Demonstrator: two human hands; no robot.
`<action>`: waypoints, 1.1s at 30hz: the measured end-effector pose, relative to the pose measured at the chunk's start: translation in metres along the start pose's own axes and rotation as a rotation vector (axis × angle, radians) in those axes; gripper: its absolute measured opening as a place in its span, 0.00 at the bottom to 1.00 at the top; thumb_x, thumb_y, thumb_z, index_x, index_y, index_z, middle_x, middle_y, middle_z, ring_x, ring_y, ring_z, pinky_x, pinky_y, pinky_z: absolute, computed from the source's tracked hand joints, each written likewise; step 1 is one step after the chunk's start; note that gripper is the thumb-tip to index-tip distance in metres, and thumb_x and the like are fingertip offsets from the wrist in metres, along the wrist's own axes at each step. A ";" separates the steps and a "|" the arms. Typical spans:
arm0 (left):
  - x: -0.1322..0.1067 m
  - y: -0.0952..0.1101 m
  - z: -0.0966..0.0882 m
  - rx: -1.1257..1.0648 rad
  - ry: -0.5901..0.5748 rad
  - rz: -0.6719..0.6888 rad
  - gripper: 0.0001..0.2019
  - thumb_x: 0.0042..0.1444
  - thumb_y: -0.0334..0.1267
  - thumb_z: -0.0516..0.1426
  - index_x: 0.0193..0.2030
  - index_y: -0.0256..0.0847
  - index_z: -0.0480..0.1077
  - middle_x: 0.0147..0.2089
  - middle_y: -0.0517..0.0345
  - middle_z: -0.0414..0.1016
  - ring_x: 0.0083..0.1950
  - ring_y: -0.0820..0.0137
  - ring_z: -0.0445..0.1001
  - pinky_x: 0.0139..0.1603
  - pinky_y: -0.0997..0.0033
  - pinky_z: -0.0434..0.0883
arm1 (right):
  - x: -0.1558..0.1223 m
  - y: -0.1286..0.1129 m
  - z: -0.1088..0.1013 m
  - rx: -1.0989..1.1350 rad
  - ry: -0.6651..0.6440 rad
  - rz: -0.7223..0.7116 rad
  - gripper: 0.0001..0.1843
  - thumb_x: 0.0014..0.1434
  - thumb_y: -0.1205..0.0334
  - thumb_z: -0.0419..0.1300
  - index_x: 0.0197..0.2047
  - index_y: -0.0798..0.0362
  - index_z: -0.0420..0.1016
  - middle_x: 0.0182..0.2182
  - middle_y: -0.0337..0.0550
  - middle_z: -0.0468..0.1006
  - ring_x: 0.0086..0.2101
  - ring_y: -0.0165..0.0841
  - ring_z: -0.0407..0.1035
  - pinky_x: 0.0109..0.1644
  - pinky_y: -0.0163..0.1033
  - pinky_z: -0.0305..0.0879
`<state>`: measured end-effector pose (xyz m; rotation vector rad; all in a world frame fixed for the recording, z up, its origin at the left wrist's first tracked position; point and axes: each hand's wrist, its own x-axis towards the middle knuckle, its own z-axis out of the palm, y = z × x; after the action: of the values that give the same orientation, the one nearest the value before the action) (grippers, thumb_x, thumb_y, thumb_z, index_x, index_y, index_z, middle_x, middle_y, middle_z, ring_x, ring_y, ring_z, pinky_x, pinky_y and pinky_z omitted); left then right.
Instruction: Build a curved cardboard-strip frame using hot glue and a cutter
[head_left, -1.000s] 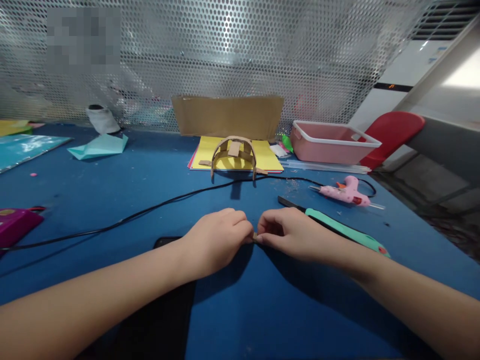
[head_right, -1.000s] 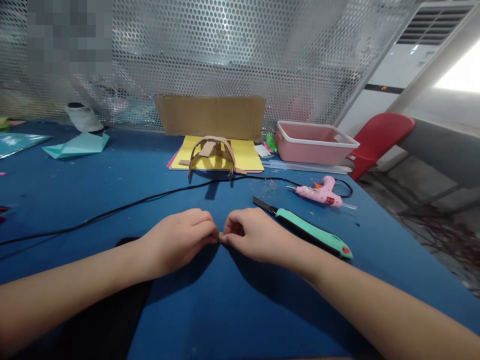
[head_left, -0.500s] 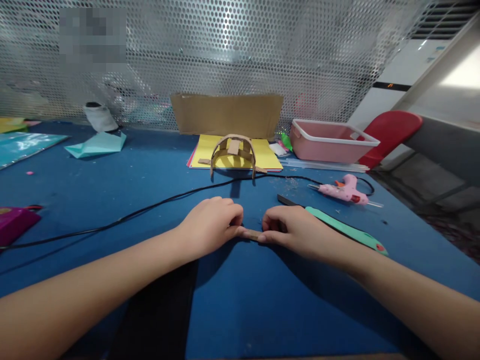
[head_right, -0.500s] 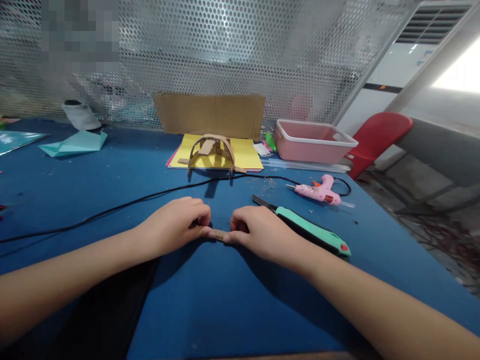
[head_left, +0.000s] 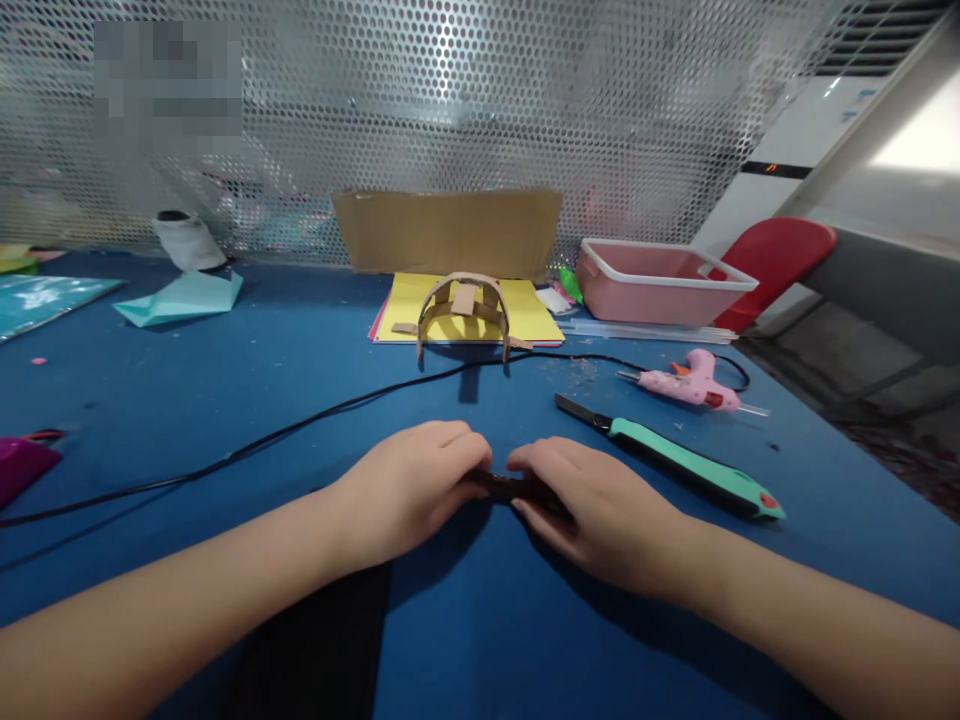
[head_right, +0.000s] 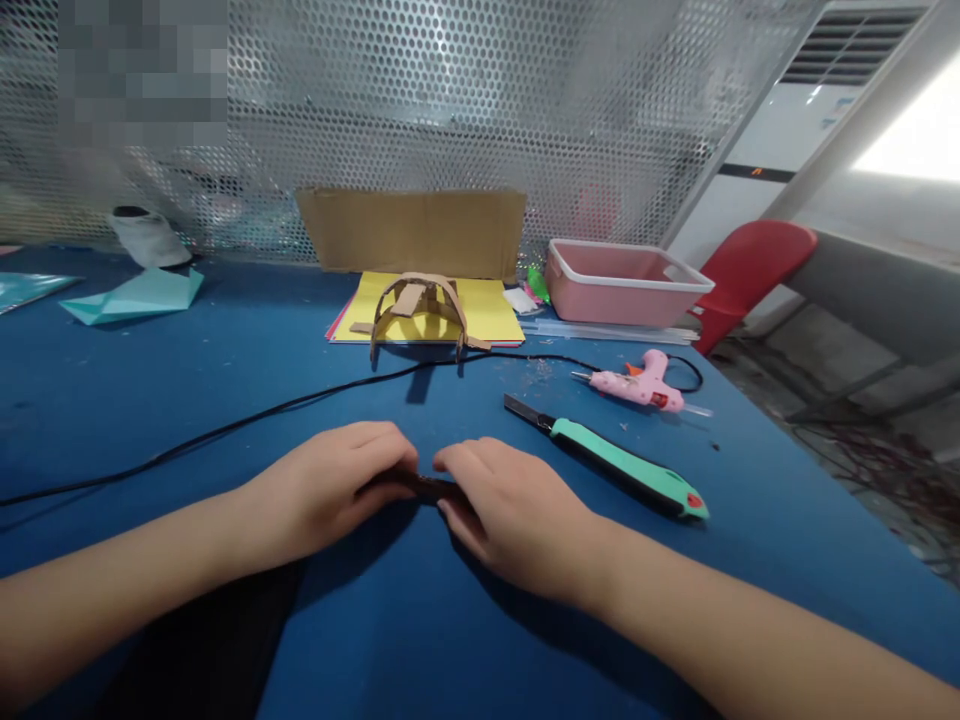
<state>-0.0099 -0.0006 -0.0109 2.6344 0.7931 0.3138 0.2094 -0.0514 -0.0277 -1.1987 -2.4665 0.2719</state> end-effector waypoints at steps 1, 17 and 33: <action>0.000 0.002 0.002 -0.005 0.001 0.036 0.03 0.63 0.33 0.53 0.40 0.38 0.68 0.38 0.56 0.72 0.39 0.68 0.71 0.40 0.70 0.67 | 0.000 -0.001 0.001 0.001 0.010 -0.029 0.07 0.61 0.66 0.56 0.43 0.56 0.67 0.33 0.45 0.73 0.32 0.34 0.66 0.35 0.38 0.62; -0.004 0.000 0.000 0.154 0.158 0.181 0.12 0.66 0.34 0.48 0.53 0.36 0.67 0.41 0.52 0.78 0.39 0.66 0.74 0.40 0.70 0.70 | 0.000 0.005 -0.008 0.030 0.086 -0.065 0.10 0.66 0.63 0.52 0.47 0.55 0.72 0.35 0.44 0.80 0.32 0.34 0.72 0.37 0.37 0.64; -0.006 -0.007 -0.010 0.196 0.276 0.098 0.11 0.65 0.33 0.48 0.44 0.39 0.72 0.35 0.57 0.80 0.35 0.68 0.77 0.36 0.71 0.71 | 0.004 0.010 -0.022 -0.027 0.115 0.007 0.10 0.66 0.61 0.52 0.41 0.53 0.73 0.31 0.42 0.80 0.30 0.32 0.73 0.33 0.34 0.62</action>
<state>-0.0213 0.0047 -0.0058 2.8578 0.8175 0.6702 0.2237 -0.0418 -0.0097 -1.1997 -2.3745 0.1668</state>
